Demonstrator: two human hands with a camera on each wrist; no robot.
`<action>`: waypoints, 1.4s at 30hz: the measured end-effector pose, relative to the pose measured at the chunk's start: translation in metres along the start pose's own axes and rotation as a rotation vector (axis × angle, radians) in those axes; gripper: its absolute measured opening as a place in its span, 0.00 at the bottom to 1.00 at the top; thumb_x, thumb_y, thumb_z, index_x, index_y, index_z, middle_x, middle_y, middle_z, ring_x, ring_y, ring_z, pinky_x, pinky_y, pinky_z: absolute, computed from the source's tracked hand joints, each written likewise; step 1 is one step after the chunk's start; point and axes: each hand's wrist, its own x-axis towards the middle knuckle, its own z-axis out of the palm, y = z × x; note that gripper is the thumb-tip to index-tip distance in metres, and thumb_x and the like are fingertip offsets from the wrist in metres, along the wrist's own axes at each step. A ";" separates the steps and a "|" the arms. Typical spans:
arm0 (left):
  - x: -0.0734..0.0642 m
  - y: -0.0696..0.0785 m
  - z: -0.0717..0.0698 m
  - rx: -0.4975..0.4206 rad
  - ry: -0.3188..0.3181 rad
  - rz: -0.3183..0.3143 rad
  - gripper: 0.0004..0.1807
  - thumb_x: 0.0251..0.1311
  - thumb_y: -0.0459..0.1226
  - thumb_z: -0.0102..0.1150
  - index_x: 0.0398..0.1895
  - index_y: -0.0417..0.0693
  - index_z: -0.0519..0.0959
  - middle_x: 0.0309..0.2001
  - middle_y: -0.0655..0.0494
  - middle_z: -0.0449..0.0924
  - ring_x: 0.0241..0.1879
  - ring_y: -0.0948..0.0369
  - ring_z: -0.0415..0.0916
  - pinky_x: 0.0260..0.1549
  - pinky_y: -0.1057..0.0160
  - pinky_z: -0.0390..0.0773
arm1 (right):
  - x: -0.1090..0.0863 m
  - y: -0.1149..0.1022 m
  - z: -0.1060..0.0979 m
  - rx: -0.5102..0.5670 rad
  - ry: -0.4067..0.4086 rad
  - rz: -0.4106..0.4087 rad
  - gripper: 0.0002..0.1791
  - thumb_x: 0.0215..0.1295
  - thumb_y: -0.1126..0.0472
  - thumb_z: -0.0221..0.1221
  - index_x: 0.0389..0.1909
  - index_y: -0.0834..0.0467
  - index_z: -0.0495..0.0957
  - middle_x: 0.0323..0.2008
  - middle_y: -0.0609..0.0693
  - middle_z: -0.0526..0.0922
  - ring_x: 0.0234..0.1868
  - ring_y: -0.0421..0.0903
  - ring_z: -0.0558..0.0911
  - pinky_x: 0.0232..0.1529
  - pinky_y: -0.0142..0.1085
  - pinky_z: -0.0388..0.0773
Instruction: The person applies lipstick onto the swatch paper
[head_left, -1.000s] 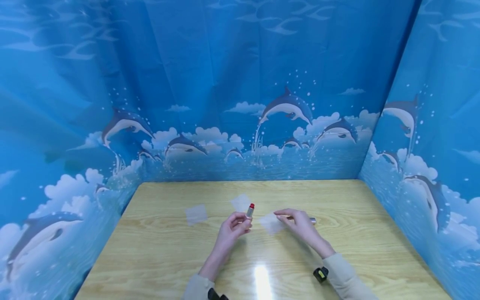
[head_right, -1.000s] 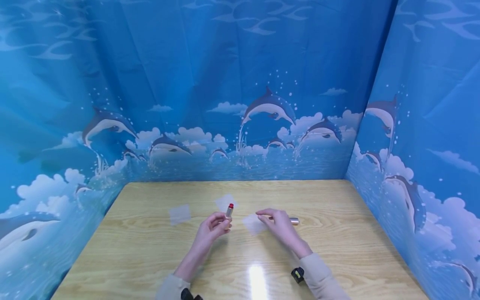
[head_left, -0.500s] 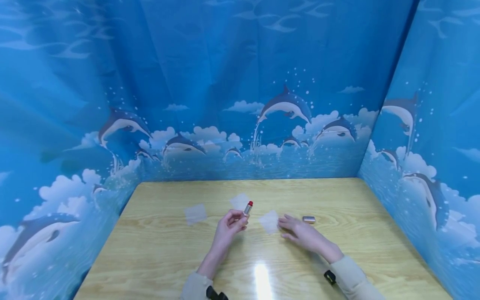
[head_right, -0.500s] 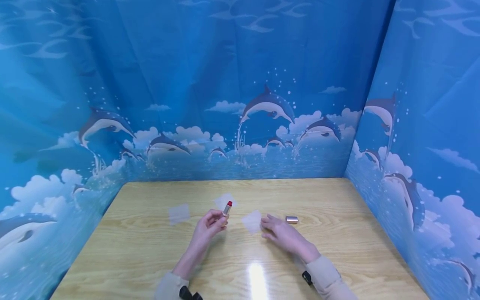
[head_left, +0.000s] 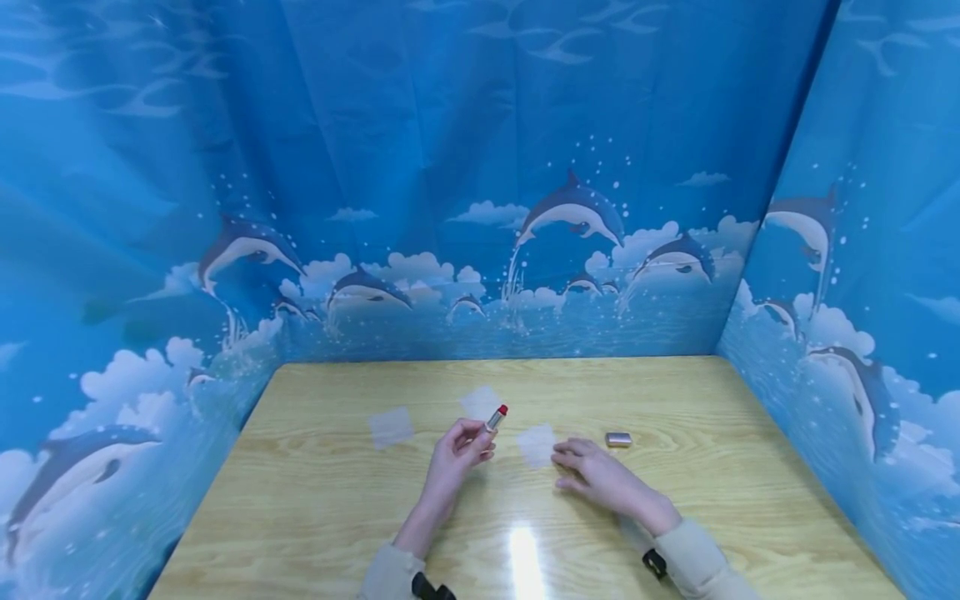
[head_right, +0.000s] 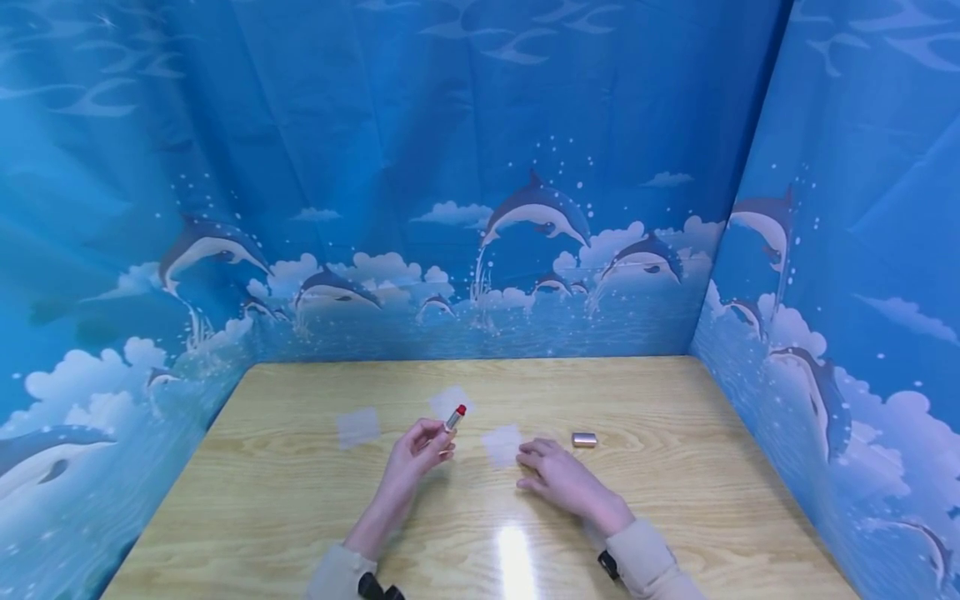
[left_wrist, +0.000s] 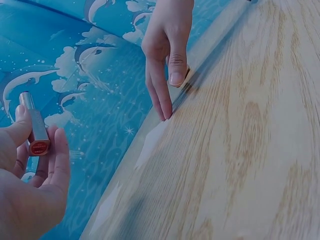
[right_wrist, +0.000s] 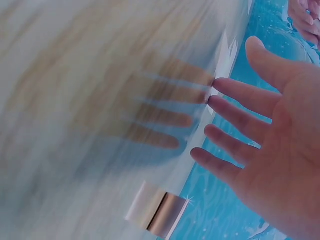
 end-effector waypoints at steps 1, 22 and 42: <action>0.000 0.000 0.000 -0.001 0.000 0.003 0.18 0.66 0.37 0.66 0.53 0.34 0.75 0.47 0.48 0.84 0.42 0.60 0.82 0.49 0.62 0.86 | 0.000 -0.001 0.000 -0.002 0.001 -0.001 0.28 0.69 0.52 0.63 0.61 0.68 0.76 0.62 0.64 0.77 0.64 0.64 0.74 0.67 0.59 0.71; 0.000 0.000 -0.002 0.028 0.013 -0.020 0.18 0.64 0.39 0.67 0.51 0.36 0.77 0.47 0.48 0.83 0.42 0.60 0.81 0.49 0.62 0.86 | 0.001 -0.028 0.014 -0.040 0.018 -0.034 0.30 0.69 0.49 0.63 0.65 0.63 0.75 0.65 0.61 0.75 0.66 0.59 0.74 0.67 0.56 0.73; -0.001 0.002 -0.012 0.093 0.031 -0.025 0.20 0.64 0.38 0.68 0.54 0.36 0.77 0.49 0.47 0.82 0.45 0.57 0.82 0.51 0.62 0.85 | -0.011 -0.040 0.014 -0.077 -0.067 -0.056 0.38 0.72 0.42 0.57 0.70 0.66 0.68 0.72 0.61 0.68 0.72 0.63 0.66 0.68 0.61 0.68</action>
